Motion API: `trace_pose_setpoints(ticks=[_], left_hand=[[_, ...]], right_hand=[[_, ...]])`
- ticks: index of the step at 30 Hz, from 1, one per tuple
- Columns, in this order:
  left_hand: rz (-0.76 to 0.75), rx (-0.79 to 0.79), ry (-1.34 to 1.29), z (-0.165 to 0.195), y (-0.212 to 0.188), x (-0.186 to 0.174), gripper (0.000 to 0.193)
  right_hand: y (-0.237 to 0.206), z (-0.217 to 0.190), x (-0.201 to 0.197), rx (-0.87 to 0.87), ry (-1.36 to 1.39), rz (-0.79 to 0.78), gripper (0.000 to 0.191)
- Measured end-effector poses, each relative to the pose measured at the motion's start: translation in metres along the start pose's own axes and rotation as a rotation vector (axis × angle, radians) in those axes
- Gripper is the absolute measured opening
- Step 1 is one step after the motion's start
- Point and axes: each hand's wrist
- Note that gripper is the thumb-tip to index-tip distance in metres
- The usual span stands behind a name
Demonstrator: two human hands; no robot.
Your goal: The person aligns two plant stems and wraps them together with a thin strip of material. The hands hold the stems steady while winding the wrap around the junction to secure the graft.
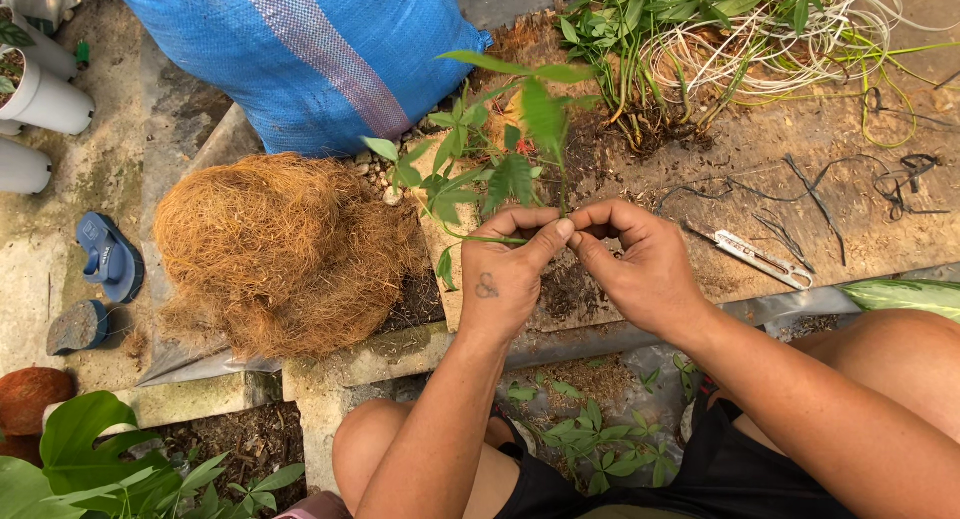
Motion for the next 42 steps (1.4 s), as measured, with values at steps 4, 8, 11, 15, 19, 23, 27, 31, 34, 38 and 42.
trace_pose_setpoints(ticks=[4, 8, 11, 15, 19, 23, 27, 31, 34, 38, 42], left_hand=[[0.037, -0.073, -0.007, 0.004, 0.001, 0.002, 0.026], [0.046, -0.065, 0.075, 0.008, 0.001, -0.002, 0.026], [0.053, -0.072, 0.104, 0.009, 0.000, -0.003, 0.027], [0.048, -0.072, 0.081, 0.010, 0.000, -0.003, 0.027], [0.041, -0.062, 0.063, 0.010, 0.001, -0.004, 0.027], [0.046, -0.104, 0.170, 0.008, 0.001, -0.005, 0.028], [-0.020, -0.004, 0.183, 0.005, 0.000, -0.003, 0.026], [-0.085, 0.029, 0.302, 0.005, -0.002, -0.004, 0.027], [-0.107, 0.112, 0.287, 0.009, -0.005, 0.001, 0.028], [-0.161, 0.026, 0.357, 0.015, -0.006, 0.001, 0.031], [-0.176, 0.035, 0.287, 0.014, -0.006, 0.003, 0.034]], right_hand=[[-0.001, 0.000, 0.000, 0.025, 0.001, -0.007, 0.014], [-0.002, 0.005, -0.001, 0.011, 0.006, -0.038, 0.015], [0.001, 0.010, -0.002, 0.080, 0.112, -0.046, 0.013], [0.003, 0.010, -0.005, 0.194, 0.123, -0.020, 0.012], [0.002, 0.003, -0.003, 0.079, -0.024, -0.041, 0.012], [-0.001, -0.006, 0.000, 0.084, -0.062, -0.024, 0.014], [-0.003, -0.013, 0.001, -0.064, -0.214, -0.022, 0.014], [-0.003, -0.016, 0.004, -0.264, -0.471, -0.004, 0.012], [-0.002, -0.017, 0.005, -0.221, -0.522, 0.012, 0.016], [-0.001, -0.015, 0.003, -0.170, -0.535, 0.010, 0.016], [0.000, -0.007, 0.000, -0.121, -0.495, 0.046, 0.019]])
Point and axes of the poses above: each hand's wrist, its own y-axis towards the middle knuckle, its own x-axis out of the palm, z = x × y, and after that the axes turned 14 degrees about y, right-handed
